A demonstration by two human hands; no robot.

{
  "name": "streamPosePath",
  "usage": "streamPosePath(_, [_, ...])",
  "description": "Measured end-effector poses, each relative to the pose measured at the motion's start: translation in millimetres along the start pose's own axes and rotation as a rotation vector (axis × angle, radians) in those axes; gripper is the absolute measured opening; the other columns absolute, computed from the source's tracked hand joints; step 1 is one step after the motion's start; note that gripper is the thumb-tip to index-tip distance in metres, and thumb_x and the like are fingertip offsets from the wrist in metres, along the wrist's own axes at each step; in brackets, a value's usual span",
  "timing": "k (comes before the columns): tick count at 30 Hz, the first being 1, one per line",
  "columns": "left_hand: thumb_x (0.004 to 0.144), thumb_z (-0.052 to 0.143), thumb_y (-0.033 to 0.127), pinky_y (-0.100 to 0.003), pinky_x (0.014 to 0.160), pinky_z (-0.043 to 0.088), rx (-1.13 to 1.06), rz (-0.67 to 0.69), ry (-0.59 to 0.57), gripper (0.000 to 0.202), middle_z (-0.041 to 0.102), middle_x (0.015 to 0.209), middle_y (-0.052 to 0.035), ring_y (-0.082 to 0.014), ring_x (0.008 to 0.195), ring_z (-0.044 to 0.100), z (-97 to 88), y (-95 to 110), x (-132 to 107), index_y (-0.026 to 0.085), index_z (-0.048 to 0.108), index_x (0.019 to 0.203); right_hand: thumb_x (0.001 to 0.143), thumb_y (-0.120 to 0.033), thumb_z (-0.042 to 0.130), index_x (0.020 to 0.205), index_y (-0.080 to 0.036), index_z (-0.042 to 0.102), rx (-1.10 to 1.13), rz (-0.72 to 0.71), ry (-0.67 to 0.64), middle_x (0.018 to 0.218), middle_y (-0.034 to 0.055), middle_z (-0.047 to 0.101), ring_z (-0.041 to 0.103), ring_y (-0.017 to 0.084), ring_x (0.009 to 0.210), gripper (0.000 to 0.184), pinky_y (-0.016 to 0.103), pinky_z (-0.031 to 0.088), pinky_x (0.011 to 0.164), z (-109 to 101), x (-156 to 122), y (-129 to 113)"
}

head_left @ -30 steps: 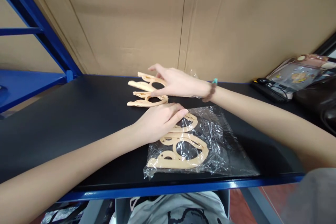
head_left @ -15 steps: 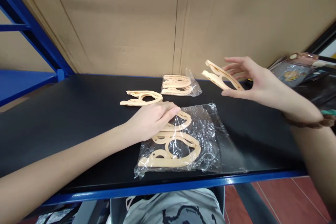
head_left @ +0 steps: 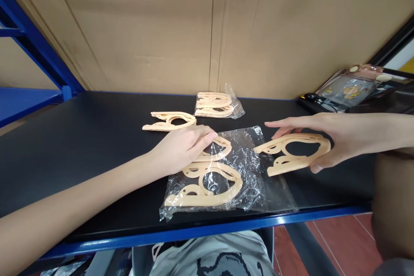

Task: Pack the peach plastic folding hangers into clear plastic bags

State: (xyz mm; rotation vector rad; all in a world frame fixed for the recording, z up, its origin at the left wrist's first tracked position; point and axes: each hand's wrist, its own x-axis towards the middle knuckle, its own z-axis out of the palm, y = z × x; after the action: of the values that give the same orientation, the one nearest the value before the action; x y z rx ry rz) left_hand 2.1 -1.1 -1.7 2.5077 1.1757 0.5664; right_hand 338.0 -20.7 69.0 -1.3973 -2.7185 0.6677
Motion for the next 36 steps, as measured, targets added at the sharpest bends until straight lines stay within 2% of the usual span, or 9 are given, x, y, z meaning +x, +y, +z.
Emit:
streamPosePath(4, [0.103,0.025,0.05,-0.037,0.092,0.047,0.001,0.0,-0.002,0.051,0.07,0.111,-0.0033,-0.0218,0.104,0.064,-0.3,0,-1,0.022,0.067,0.114,0.066,-0.03,0.081,0.148,-0.044,0.034,-0.089,-0.057,0.028,0.132,0.0007,0.063,0.065,0.027,0.112,0.096,0.038,0.055,0.089,13,15,-8])
streamPosePath(11, [0.103,0.025,0.05,-0.037,0.089,0.047,0.017,0.014,-0.019,0.051,0.07,0.11,-0.0041,-0.0224,0.102,0.063,-0.2,0,-1,0.022,0.066,0.114,0.075,-0.042,0.073,0.153,-0.031,0.026,-0.113,-0.143,0.148,0.139,0.0068,0.055,0.056,0.027,0.124,0.092,0.043,0.049,0.101,31,38,-28])
streamPosePath(17, [0.103,0.025,0.049,-0.036,0.086,0.047,0.026,0.041,-0.014,0.05,0.07,0.109,-0.0047,-0.0228,0.1,0.064,-0.3,-1,0,0.021,0.065,0.113,0.08,-0.045,0.07,0.154,-0.032,0.017,-0.078,-0.217,0.276,0.149,0.0091,0.042,0.056,0.028,0.125,0.093,0.043,0.052,0.098,59,56,-35])
streamPosePath(22, [0.103,0.025,0.049,-0.037,0.086,0.046,0.018,0.042,-0.001,0.05,0.07,0.108,-0.0053,-0.0228,0.099,0.064,-0.4,-2,0,0.02,0.064,0.114,0.089,-0.049,0.059,0.155,-0.029,0.012,-0.239,-0.219,0.339,0.152,0.0084,0.039,0.053,0.029,0.128,0.084,0.045,0.052,0.096,73,63,-46])
streamPosePath(25, [0.103,0.025,0.049,-0.037,0.086,0.047,0.026,0.032,-0.008,0.05,0.07,0.108,-0.0049,-0.023,0.098,0.064,-1.4,0,0,0.02,0.065,0.112,0.086,-0.054,0.06,0.155,-0.026,0.016,-0.325,-0.166,0.357,0.141,0.0112,0.051,0.058,0.031,0.121,0.087,0.043,0.055,0.087,68,58,-45])
streamPosePath(28, [0.103,0.025,0.048,-0.037,0.086,0.047,0.027,0.02,-0.015,0.049,0.07,0.108,-0.0043,-0.023,0.099,0.064,-1.9,2,0,0.021,0.065,0.113,0.079,-0.059,0.066,0.153,-0.025,0.024,-0.305,-0.075,0.287,0.119,0.0091,0.064,0.065,0.029,0.103,0.092,0.038,0.056,0.075,59,51,-35])
streamPosePath(32, [0.103,0.025,0.048,-0.037,0.087,0.047,0.024,0.004,-0.023,0.049,0.07,0.109,-0.0039,-0.0227,0.1,0.063,-2.0,2,0,0.021,0.064,0.114,0.08,-0.056,0.065,0.153,-0.028,0.023,-0.245,-0.041,0.2,0.102,0.0029,0.068,0.066,0.022,0.086,0.089,0.034,0.052,0.072,54,49,-22])
streamPosePath(36, [0.102,0.024,0.05,-0.036,0.085,0.047,0.035,0.014,-0.017,0.051,0.07,0.107,-0.0042,-0.0225,0.098,0.064,-1.9,1,0,0.021,0.065,0.114,0.085,-0.054,0.059,0.153,-0.027,0.025,-0.246,-0.074,0.242,0.094,0.0008,0.07,0.065,0.021,0.078,0.08,0.033,0.049,0.069,59,55,-25])
